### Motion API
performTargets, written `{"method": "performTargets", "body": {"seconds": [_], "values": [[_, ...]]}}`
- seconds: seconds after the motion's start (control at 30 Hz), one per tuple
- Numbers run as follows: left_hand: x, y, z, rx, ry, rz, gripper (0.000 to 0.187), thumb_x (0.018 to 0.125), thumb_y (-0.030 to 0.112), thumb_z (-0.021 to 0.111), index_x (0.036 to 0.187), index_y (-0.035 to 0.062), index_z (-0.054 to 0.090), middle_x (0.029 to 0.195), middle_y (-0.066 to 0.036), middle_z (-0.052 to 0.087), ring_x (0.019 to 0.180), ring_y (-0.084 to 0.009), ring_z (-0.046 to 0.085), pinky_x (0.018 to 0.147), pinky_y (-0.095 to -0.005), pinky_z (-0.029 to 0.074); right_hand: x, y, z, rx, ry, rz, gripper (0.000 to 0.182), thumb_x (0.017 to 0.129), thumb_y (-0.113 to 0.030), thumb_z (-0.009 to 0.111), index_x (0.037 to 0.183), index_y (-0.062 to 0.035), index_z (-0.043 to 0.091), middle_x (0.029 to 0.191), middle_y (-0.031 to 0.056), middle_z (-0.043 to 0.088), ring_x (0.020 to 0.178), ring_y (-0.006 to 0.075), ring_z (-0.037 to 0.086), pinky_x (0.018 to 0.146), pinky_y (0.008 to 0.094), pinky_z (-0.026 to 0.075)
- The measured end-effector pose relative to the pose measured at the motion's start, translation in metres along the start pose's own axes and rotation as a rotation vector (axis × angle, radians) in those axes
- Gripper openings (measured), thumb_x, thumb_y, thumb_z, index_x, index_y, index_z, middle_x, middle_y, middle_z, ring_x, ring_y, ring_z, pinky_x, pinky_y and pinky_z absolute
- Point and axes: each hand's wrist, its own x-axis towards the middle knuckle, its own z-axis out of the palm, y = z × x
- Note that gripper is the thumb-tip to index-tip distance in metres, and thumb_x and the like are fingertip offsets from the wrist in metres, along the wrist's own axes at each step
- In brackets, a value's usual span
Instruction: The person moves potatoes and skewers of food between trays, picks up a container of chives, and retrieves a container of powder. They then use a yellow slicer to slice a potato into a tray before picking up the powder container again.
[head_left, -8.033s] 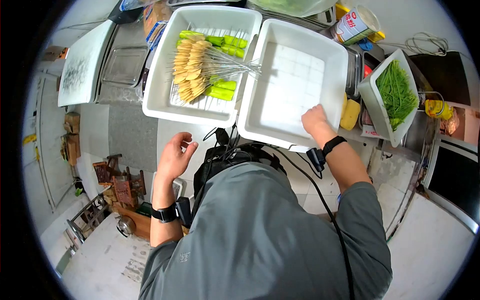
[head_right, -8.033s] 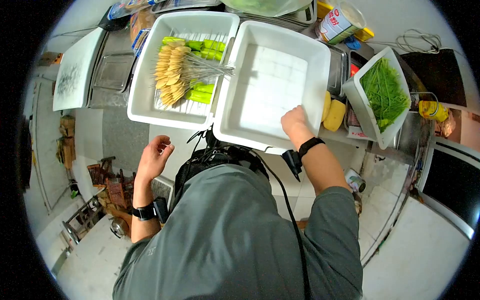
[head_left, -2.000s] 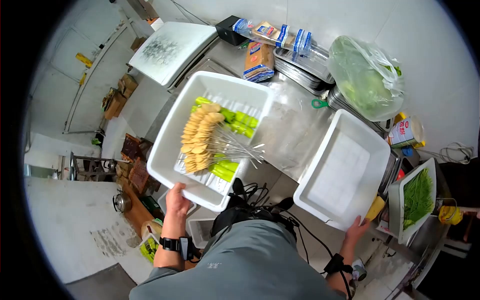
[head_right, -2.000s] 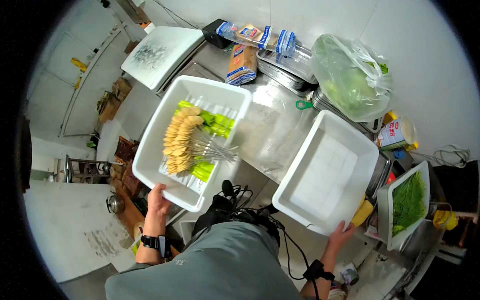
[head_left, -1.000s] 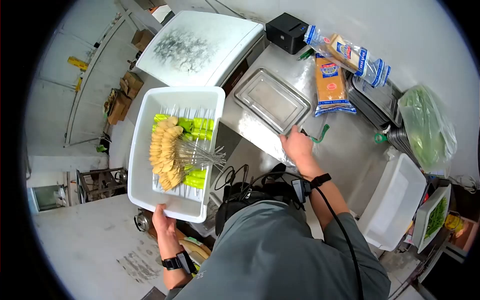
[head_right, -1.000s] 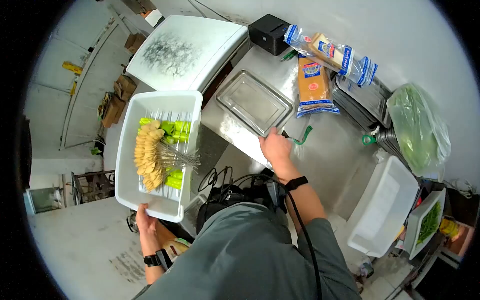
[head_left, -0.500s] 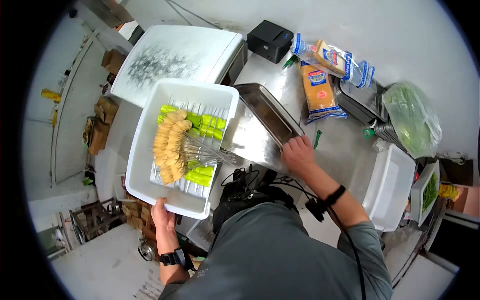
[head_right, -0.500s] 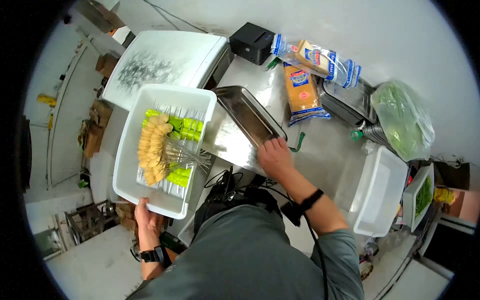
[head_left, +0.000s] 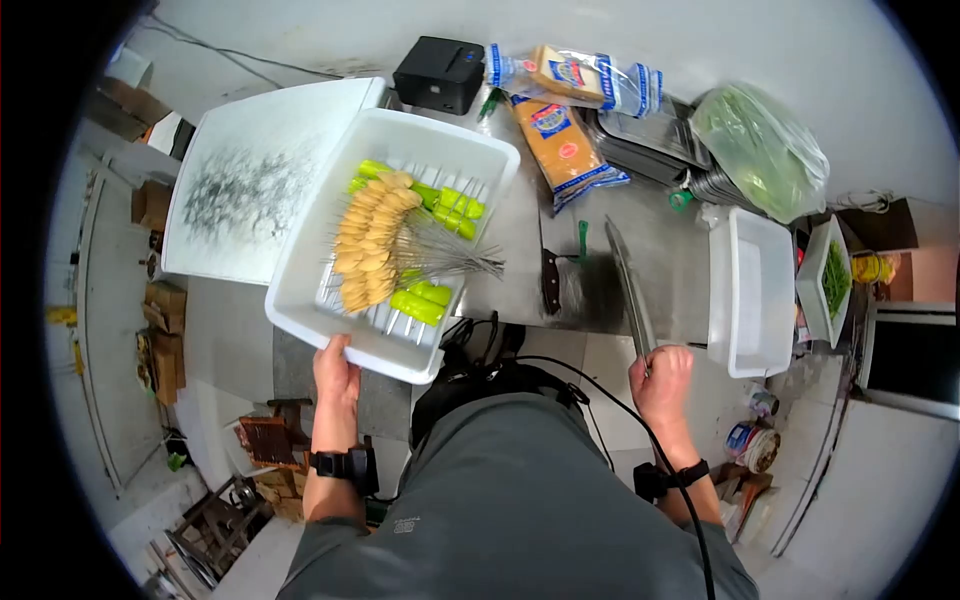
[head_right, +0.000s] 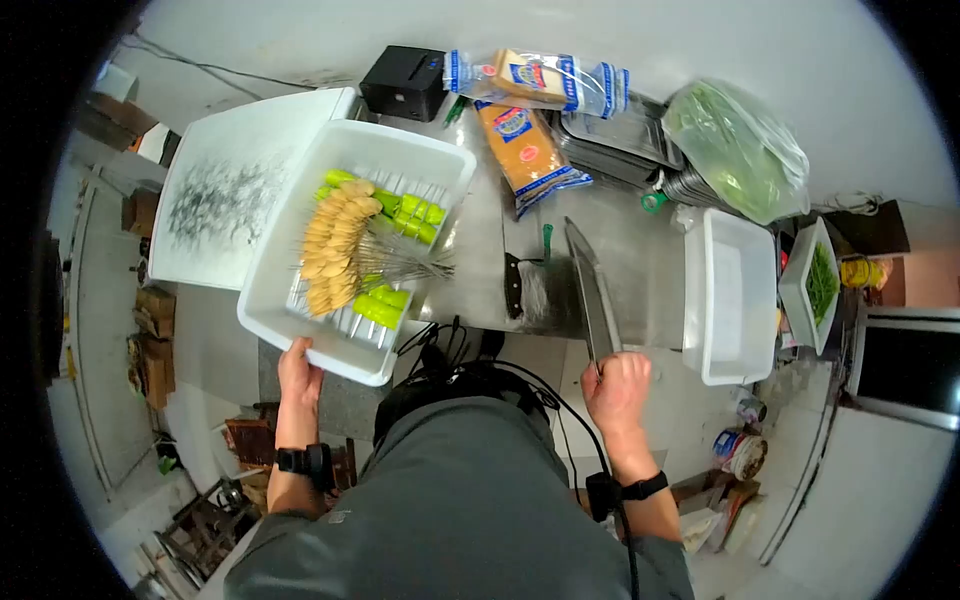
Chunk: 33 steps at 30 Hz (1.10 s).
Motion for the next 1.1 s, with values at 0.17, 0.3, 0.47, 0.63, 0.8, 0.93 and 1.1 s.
{"method": "performTargets", "body": {"seconds": [0.17,0.3,0.47,0.63,0.8,0.93,1.1], "values": [[0.039,-0.024,0.011,0.117,-0.107,-0.118,0.032,0.08,0.0,0.055,0.111,-0.0058,0.05,0.099,-0.012,0.058,0.084,-0.0239,0.061,0.07,-0.0351,0.052,-0.034,0.029,0.04,-0.048,-0.078,0.08,0.022,0.068,-0.009,0.071,0.075,-0.0065,0.05,0.078,0.0126,0.052,0.081,0.0327,0.052,0.075,0.0431,0.038],[0.044,-0.041,0.033,0.13,-0.125,-0.189,0.027,0.081,0.001,0.056,0.107,-0.0035,0.052,0.096,-0.01,0.059,0.081,-0.0221,0.062,0.066,-0.0335,0.053,-0.052,0.049,0.083,-0.025,-0.194,0.062,0.019,0.071,-0.012,0.07,0.079,-0.0083,0.054,0.081,0.0114,0.053,0.083,0.0312,0.052,0.077,0.0419,0.039],[0.047,-0.06,0.039,0.007,-0.092,-0.273,0.025,0.088,0.009,0.057,0.111,-0.0005,0.054,0.102,-0.01,0.062,0.087,-0.0216,0.064,0.067,-0.0325,0.055,-0.056,0.066,0.111,-0.083,-0.256,0.137,0.029,0.07,-0.016,0.072,0.095,-0.0083,0.059,0.101,0.0095,0.055,0.096,0.0308,0.052,0.083,0.0425,0.04],[0.026,-0.047,0.043,0.103,-0.226,-0.359,0.034,0.092,0.025,0.058,0.118,0.0025,0.052,0.11,-0.009,0.059,0.094,-0.021,0.062,0.073,-0.0338,0.055,-0.064,0.073,0.11,-0.091,-0.016,0.567,0.05,0.072,-0.022,0.074,0.114,-0.0032,0.056,0.112,0.0145,0.054,0.108,0.0358,0.049,0.092,0.0451,0.039],[0.01,-0.041,0.043,0.209,-0.135,-0.323,0.038,0.093,0.035,0.056,0.118,0.0068,0.053,0.105,-0.006,0.06,0.086,-0.0181,0.06,0.07,-0.0318,0.055,-0.111,0.14,0.156,-0.163,0.278,1.239,0.058,0.076,-0.028,0.073,0.118,0.0044,0.051,0.113,0.0195,0.054,0.109,0.0402,0.049,0.096,0.046,0.038],[0.005,-0.05,0.029,0.257,-0.147,-0.318,0.044,0.09,0.038,0.061,0.118,0.0058,0.052,0.107,-0.009,0.057,0.084,-0.0209,0.059,0.067,-0.0327,0.053,-0.133,0.186,0.175,0.297,0.155,1.413,0.052,0.079,-0.024,0.068,0.12,0.0031,0.051,0.095,0.02,0.063,0.087,0.0348,0.062,0.079,0.0421,0.048],[0.001,-0.06,0.028,0.32,-0.131,-0.369,0.05,0.089,0.046,0.06,0.119,0.0068,0.051,0.107,-0.009,0.054,0.087,-0.0236,0.058,0.064,-0.033,0.053,-0.08,0.153,0.147,0.27,-0.036,1.095,0.04,0.084,-0.023,0.061,0.117,-0.001,0.056,0.094,0.015,0.068,0.083,0.031,0.064,0.075,0.0388,0.049]]}}
